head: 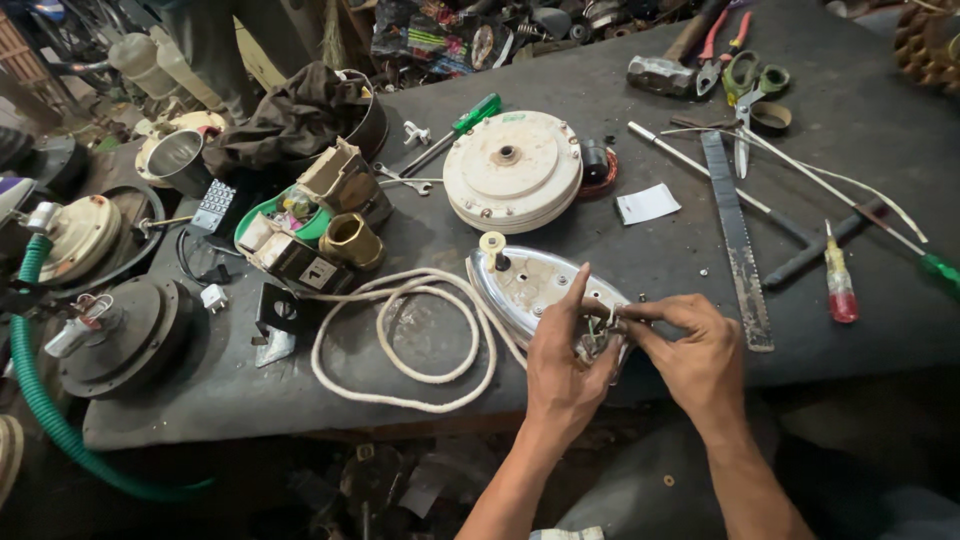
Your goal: The person works on the internal wiring of a disassembled electric iron, manipulating wires and components with their hands and a screwdriver. They adjust connections and tighten screws within the iron's base while other tools and parts lie on the workbench.
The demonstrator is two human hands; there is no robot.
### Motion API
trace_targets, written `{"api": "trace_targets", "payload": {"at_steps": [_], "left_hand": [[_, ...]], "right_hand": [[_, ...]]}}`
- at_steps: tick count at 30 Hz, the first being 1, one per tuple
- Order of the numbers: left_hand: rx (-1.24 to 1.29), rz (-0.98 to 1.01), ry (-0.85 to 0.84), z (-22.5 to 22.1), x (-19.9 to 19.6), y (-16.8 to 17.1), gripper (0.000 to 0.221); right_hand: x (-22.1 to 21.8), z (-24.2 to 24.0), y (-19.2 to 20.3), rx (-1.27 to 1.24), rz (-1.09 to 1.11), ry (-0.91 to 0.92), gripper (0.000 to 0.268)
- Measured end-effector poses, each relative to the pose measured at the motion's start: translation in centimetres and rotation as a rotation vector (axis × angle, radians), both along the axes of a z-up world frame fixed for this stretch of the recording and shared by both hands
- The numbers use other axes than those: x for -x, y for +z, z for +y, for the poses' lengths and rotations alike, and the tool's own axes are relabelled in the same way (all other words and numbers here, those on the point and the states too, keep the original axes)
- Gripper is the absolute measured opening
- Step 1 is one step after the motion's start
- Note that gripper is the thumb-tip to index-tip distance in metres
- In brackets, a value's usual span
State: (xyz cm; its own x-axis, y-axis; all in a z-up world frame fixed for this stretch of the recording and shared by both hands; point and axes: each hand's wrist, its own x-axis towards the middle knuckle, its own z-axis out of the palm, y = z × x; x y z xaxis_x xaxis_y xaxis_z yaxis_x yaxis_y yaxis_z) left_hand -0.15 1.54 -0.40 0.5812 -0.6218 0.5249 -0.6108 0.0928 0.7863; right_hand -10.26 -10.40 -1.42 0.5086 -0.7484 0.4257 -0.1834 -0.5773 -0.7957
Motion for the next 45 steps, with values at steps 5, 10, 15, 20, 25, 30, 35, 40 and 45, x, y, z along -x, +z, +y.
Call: {"api": "trace_targets", "payload": {"at_steps": [5, 10, 15, 20, 25, 30, 35, 40, 45], "left_hand": [[0.016, 0.054, -0.011, 0.1, 0.0, 0.0, 0.078], [0.031, 0.073, -0.029, 0.3, -0.2, 0.0, 0.076], [0.081, 0.016, -0.030, 0.3, -0.1, 0.1, 0.075], [0.056, 0.199, -0.098, 0.5, -0.3, 0.5, 0.074], [0.017, 0.248, -0.119, 0.7, -0.7, 0.7, 0.076], [0.056, 0.077, -0.112, 0.3, -1.1, 0.9, 0.080], [-0.020, 0.323, -0.194, 0.1, -1.9, 1.6, 0.080], [-0.074, 0.321, -0.201, -0.4, -2.5, 2.0, 0.076], [-0.117, 0.108, -0.291, -0.1, -3.7, 2.4, 0.079]], "right_hand": [[0.1, 0.4, 1.0, -0.100, 0.060, -0.034, 0.025], [-0.1, 1.0, 1.3, -0.112, 0.142, -0.106, 0.024], [-0.4, 2.3, 0.5, -0.052, 0.005, -0.148, 0.024], [-0.5, 2.7, -0.1, -0.002, -0.009, -0.202, 0.025], [-0.5, 2.9, -0.2, 0.172, -0.009, -0.201, 0.023], [-0.6, 2.8, 0.0, 0.121, -0.046, -0.155, 0.022], [-0.3, 2.9, 0.6, -0.018, 0.013, -0.146, 0.025], [-0.2, 2.9, 0.9, 0.049, 0.036, -0.140, 0.024], [-0.4, 2.7, 0.6, 0.114, 0.033, -0.172, 0.022]]}}
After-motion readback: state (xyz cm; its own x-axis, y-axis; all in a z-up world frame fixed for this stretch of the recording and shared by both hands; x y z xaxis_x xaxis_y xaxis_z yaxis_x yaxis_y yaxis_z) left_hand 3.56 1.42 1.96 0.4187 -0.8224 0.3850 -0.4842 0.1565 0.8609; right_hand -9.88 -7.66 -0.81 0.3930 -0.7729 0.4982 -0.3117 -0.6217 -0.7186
